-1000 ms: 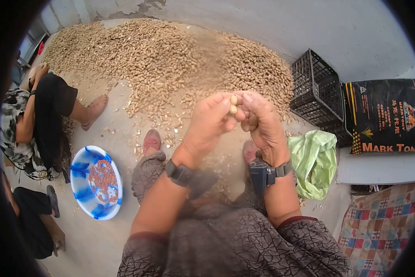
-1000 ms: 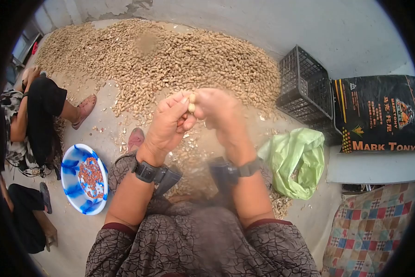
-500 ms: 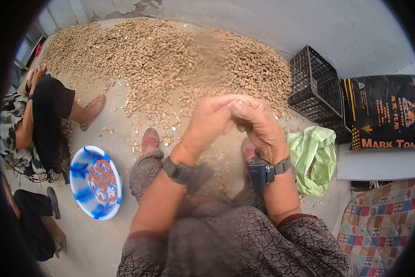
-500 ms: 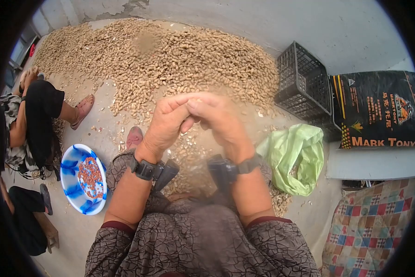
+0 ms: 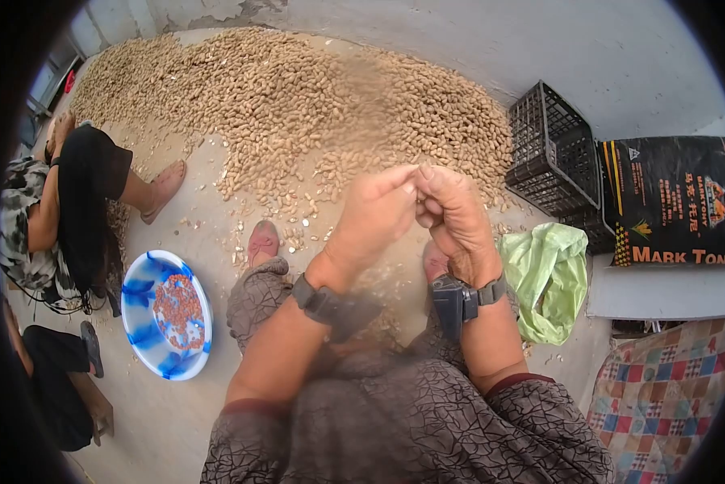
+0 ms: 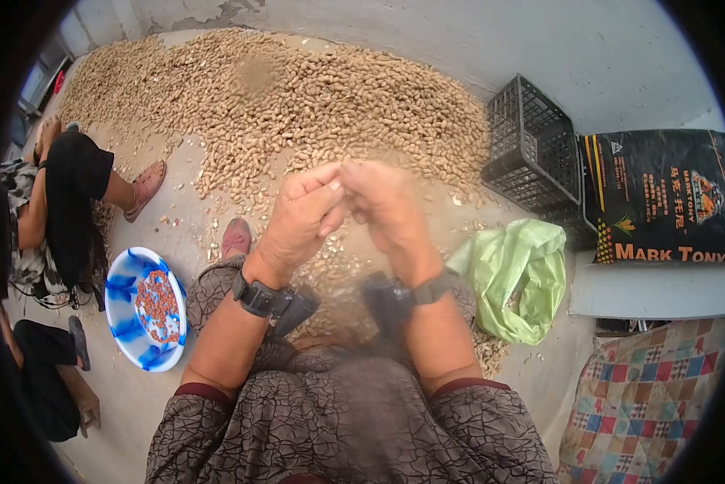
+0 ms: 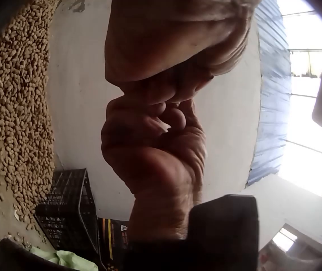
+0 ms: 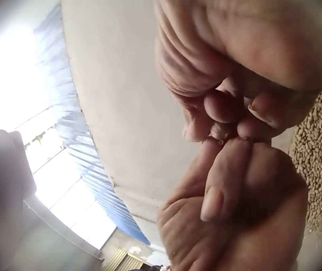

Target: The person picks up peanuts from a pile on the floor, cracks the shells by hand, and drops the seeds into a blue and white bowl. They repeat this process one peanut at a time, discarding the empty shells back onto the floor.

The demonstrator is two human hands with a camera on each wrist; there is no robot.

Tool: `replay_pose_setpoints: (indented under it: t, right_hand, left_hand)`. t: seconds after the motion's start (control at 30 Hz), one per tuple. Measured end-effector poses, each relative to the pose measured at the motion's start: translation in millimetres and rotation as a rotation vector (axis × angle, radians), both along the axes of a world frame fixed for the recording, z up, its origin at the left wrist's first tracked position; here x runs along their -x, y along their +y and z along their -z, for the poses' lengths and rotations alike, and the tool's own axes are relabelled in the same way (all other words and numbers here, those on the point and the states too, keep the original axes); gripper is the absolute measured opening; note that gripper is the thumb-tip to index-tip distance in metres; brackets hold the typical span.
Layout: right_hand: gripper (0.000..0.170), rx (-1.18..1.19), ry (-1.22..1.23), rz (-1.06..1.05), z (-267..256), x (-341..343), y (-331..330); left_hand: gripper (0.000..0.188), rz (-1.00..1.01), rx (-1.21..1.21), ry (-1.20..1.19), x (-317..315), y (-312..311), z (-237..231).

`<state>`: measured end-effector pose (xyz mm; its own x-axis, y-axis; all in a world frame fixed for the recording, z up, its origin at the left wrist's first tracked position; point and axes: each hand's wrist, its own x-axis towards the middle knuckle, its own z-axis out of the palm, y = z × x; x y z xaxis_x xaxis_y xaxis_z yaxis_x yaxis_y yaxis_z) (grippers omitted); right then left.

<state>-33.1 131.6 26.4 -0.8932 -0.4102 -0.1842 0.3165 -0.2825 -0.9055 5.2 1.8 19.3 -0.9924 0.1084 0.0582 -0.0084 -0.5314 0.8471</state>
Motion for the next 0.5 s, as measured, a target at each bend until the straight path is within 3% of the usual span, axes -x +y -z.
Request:
replay_pose_setpoints:
  t: [0.07, 0.2, 0.37, 0.5]
  right_hand:
    - [0.020, -0.030, 0.049, -0.024, -1.2, -0.4, -1.8]
    - [0.022, -0.073, 0.059, -0.129, -12.6, -4.0, -1.0]
    - [0.021, -0.068, 0.073, -0.095, -9.8, -5.3, -1.8]
    - [0.021, -0.059, 0.073, -0.059, -5.8, -5.8, -0.4]
  left_hand:
    - [0.027, 0.018, -0.102, -0.011, -0.9, 1.1, -4.3]
    - [0.027, -0.001, -0.087, -0.041, 0.6, -0.7, 4.3]
    - [0.026, -0.029, 0.105, 0.021, -4.3, -3.0, -2.9]
    - [0.026, -0.007, 0.078, 0.007, -3.4, -3.8, -3.7]
